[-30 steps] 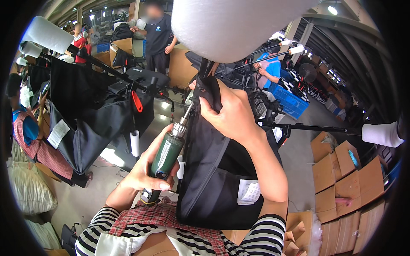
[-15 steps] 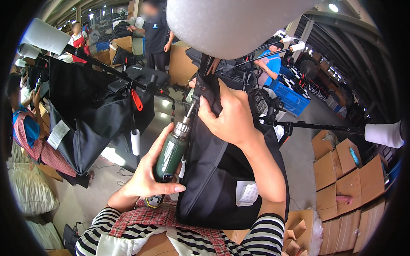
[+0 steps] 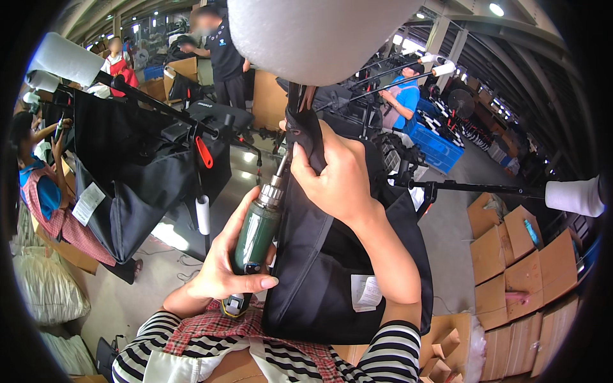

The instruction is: The person uses a handheld electric screwdriver to attach black fabric bags to metal frames on a factory assembly line. They repeatedly pick up fasteners, align the bags, and drive screws into the frame joints before moving the completed units down the line.

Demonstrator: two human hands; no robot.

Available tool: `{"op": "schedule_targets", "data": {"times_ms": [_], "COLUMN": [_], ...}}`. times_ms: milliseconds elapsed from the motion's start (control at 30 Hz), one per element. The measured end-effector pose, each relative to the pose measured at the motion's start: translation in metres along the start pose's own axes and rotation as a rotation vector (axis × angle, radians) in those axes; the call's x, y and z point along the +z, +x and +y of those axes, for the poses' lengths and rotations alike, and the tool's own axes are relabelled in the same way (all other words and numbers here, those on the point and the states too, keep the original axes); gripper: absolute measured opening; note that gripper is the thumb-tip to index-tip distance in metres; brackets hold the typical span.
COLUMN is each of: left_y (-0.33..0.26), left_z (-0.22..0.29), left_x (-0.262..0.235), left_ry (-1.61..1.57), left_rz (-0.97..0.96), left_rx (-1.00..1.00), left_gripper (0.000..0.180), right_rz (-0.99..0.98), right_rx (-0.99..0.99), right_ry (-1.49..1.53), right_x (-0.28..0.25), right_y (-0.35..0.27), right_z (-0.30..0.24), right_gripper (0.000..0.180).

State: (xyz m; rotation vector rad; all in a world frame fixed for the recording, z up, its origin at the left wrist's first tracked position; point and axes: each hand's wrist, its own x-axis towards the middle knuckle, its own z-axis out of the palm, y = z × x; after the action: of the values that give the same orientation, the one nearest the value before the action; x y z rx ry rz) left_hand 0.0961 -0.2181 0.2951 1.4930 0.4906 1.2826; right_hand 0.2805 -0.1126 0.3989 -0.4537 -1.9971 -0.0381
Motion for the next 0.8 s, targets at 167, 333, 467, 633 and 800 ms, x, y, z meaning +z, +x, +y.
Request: {"op": "schedule_targets", "data": {"times_ms": [167, 333, 467, 633, 800], "left_y": [0.001, 0.002, 0.003, 0.002, 0.002], "left_z": [0.000, 0.005, 0.008, -0.002, -0.018], "left_x": [0.003, 0.009, 0.012, 0.012, 0.012], "left_ry": [0.000, -0.188, -0.462, -0.863, -1.017], "left_rz": [0.007, -0.031, -0.087, -0.206, -0.254], "left_rx": [0.016, -0.088, -0.140, -0.196, -0.172], "left_gripper": [0.118, 0.117, 0.113, 0.100, 0.075], "right_rz": [0.032, 0.005, 0.003, 0.021, 0.081], "right_rx": [0.023, 0.126, 0.115, 0.101, 0.031], "right_ry": [-0.027, -0.054, -0.043, -0.054, -0.069], "right_x": [0.004, 0.003, 0.003, 0.003, 0.009], "right_y": [-0.003, -0.007, -0.008, -0.010, -0.010], "right_z": [0.001, -0.006, -0.005, -0.002, 0.002], "right_gripper": [0.032, 0.034, 0.034, 0.035, 0.035]}}
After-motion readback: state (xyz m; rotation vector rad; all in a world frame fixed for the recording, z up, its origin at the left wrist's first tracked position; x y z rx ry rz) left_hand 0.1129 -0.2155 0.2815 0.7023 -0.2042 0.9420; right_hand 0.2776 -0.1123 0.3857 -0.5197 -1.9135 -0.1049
